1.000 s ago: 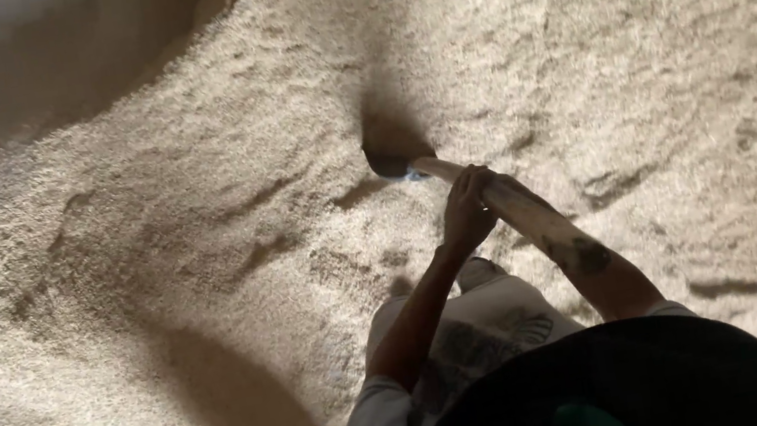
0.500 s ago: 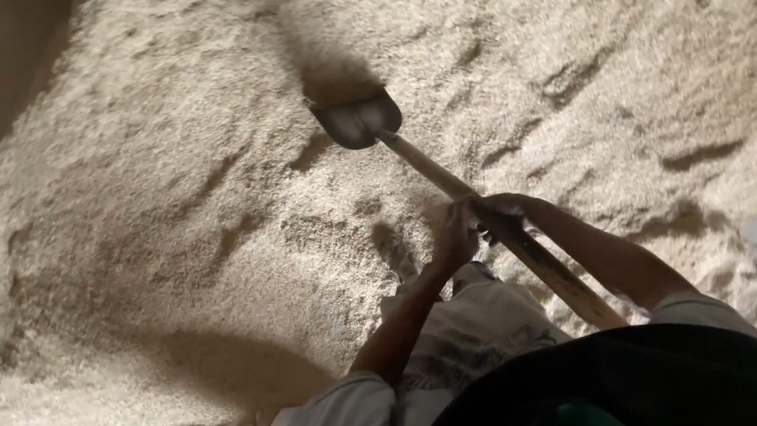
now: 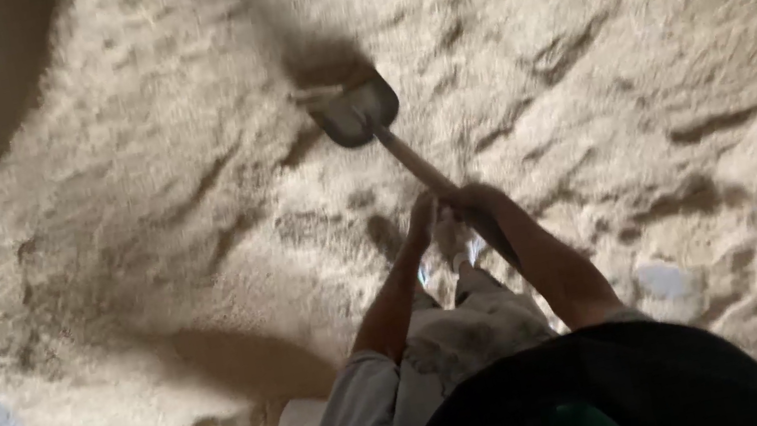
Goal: Shoveling rice husks into a white sack in a factory setting.
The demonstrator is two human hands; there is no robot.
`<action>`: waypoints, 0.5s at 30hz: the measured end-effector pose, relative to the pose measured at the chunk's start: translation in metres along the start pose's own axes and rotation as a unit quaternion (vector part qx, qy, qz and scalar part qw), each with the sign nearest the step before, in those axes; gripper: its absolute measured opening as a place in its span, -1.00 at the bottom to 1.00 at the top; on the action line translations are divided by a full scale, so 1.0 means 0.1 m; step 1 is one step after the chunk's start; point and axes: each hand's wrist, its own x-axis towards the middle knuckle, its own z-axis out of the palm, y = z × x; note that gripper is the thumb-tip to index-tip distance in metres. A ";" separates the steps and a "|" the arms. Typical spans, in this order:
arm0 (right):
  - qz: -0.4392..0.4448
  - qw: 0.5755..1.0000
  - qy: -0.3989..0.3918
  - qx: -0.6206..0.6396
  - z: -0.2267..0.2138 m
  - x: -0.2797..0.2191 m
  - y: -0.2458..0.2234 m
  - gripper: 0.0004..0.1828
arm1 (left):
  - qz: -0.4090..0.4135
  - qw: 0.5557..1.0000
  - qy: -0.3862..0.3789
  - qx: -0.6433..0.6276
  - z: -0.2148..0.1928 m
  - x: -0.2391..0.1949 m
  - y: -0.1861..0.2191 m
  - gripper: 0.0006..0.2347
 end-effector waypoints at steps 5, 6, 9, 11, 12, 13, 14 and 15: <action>-0.007 0.996 0.078 -0.038 -0.55 0.00 0.58 -0.42 | -0.124 0.985 0.061 -0.103 0.37 0.28 -0.26 -0.72; -0.007 0.994 0.096 -0.044 -0.67 0.07 0.76 -0.41 | -0.131 0.981 0.051 -0.137 0.47 0.39 -0.36 -0.72; -0.019 0.992 0.127 -0.011 -0.79 -0.55 0.90 -0.43 | -0.045 0.976 -0.008 -0.213 1.02 0.54 -0.50 -0.67; -0.008 0.989 0.145 -0.019 -0.93 -0.61 1.12 -0.44 | -0.072 0.973 0.017 -0.218 1.37 0.69 -0.57 -0.67; 0.006 0.987 0.156 -0.030 -0.96 -0.63 1.23 -0.44 | -0.099 0.968 0.049 -0.224 1.51 0.74 -0.60 -0.66; 0.000 0.986 0.165 -0.025 -1.05 -0.64 1.37 -0.44 | -0.097 0.970 0.038 -0.220 1.65 0.82 -0.59 -0.66; 0.007 0.986 0.167 -0.021 -1.14 -0.65 1.50 -0.40 | -0.154 0.963 0.068 -0.210 1.78 0.90 -0.57 -0.65; 0.018 0.986 0.168 -0.016 -1.21 -0.66 1.63 -0.36 | -0.211 0.952 0.100 -0.198 1.90 0.95 -0.57 -0.65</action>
